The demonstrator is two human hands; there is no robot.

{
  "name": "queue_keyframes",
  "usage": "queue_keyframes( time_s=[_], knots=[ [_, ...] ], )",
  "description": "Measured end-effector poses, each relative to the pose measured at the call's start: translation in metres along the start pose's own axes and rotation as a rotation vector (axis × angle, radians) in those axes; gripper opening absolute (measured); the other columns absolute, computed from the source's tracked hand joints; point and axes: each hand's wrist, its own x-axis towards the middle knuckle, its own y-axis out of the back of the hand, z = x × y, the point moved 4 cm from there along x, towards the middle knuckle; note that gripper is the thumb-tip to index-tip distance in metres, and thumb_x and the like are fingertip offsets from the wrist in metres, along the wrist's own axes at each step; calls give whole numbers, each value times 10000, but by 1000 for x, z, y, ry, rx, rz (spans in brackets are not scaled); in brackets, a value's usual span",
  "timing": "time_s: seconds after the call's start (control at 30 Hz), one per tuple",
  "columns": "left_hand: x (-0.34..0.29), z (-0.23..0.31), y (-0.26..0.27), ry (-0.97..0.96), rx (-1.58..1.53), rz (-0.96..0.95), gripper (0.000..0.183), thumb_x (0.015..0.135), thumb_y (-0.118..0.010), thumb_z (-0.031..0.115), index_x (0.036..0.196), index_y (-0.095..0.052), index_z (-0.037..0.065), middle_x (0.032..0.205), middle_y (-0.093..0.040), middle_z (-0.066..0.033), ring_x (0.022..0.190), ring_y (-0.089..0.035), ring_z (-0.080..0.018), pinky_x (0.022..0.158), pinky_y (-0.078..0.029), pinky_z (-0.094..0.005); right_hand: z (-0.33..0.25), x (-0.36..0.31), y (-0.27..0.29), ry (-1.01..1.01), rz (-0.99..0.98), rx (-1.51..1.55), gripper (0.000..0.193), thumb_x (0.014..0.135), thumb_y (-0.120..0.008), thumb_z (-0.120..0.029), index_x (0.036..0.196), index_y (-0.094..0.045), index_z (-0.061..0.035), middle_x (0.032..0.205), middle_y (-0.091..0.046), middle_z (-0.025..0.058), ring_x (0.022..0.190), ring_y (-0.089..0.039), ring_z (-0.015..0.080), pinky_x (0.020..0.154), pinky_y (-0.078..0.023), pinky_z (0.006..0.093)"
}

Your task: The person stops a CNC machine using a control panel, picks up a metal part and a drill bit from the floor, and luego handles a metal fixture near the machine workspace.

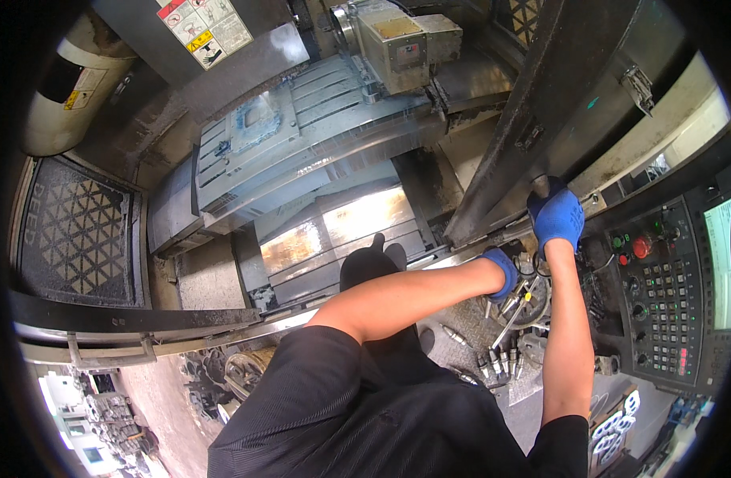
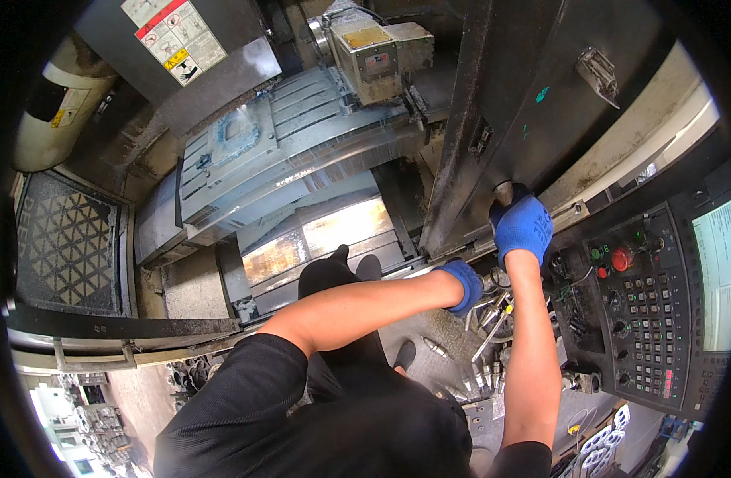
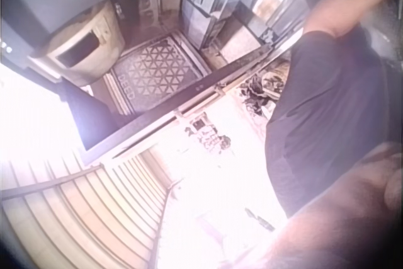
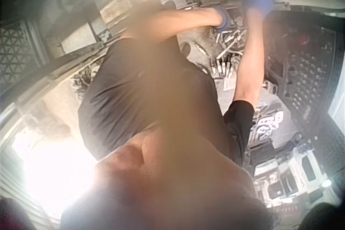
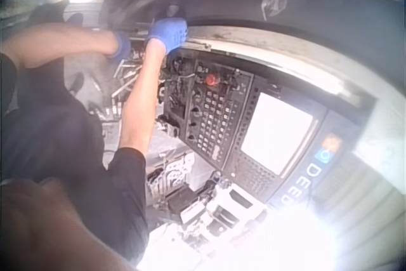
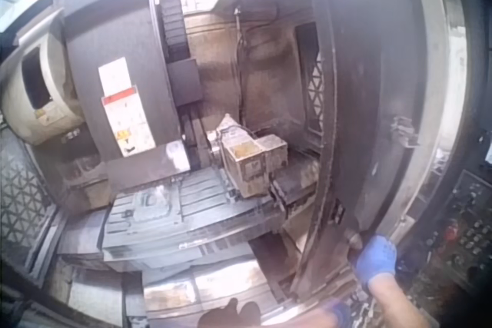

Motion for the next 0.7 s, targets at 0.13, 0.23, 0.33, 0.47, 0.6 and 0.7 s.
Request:
queue_keyframes(
  time_s=[0.13,0.23,0.33,0.47,0.6,0.7],
  knots=[
    [-2,1,2,-14,9,-31,362,709,-733,274,1014,-764,81,1076,-728,-155,1015,-699,-311,831,-559,-418,1,0,0,-5,1,-11,279,820,-647,-280,1010,-699,-83,984,-676,238,936,-636,443,800,-519,493],
    [-1,0,1,-13,6,-21,366,712,-735,278,1021,-762,84,1084,-726,-153,1020,-697,-312,834,-559,-417,0,0,0,-16,-2,-19,282,819,-650,-278,1018,-697,-84,987,-677,237,937,-637,443,801,-519,494],
    [2,-2,-3,-9,-1,-1,365,715,-736,282,1024,-762,89,1089,-725,-151,1023,-696,-313,837,-558,-417,1,0,-1,-15,-4,-15,285,819,-650,-276,1024,-696,-83,989,-676,237,939,-638,443,803,-519,495],
    [-1,0,1,-3,5,-2,355,719,-728,281,1018,-763,93,1087,-726,-149,1021,-697,-311,839,-559,-414,0,1,0,-27,-12,-10,292,817,-653,-277,1028,-695,-80,992,-674,242,943,-637,445,806,-520,498],
    [-1,-1,-1,-20,22,13,348,720,-723,279,1010,-764,91,1080,-727,-146,1014,-699,-306,836,-561,-409,-2,-1,2,-14,-2,-11,298,816,-656,-284,1028,-695,-78,993,-673,246,944,-635,447,805,-519,501],
    [-3,0,2,-21,33,22,348,719,-723,280,1009,-765,91,1078,-728,-145,1011,-700,-305,834,-561,-407,-2,-1,2,-15,-5,-8,299,817,-656,-288,1026,-695,-78,991,-673,246,944,-635,447,805,-518,503]
  ],
)
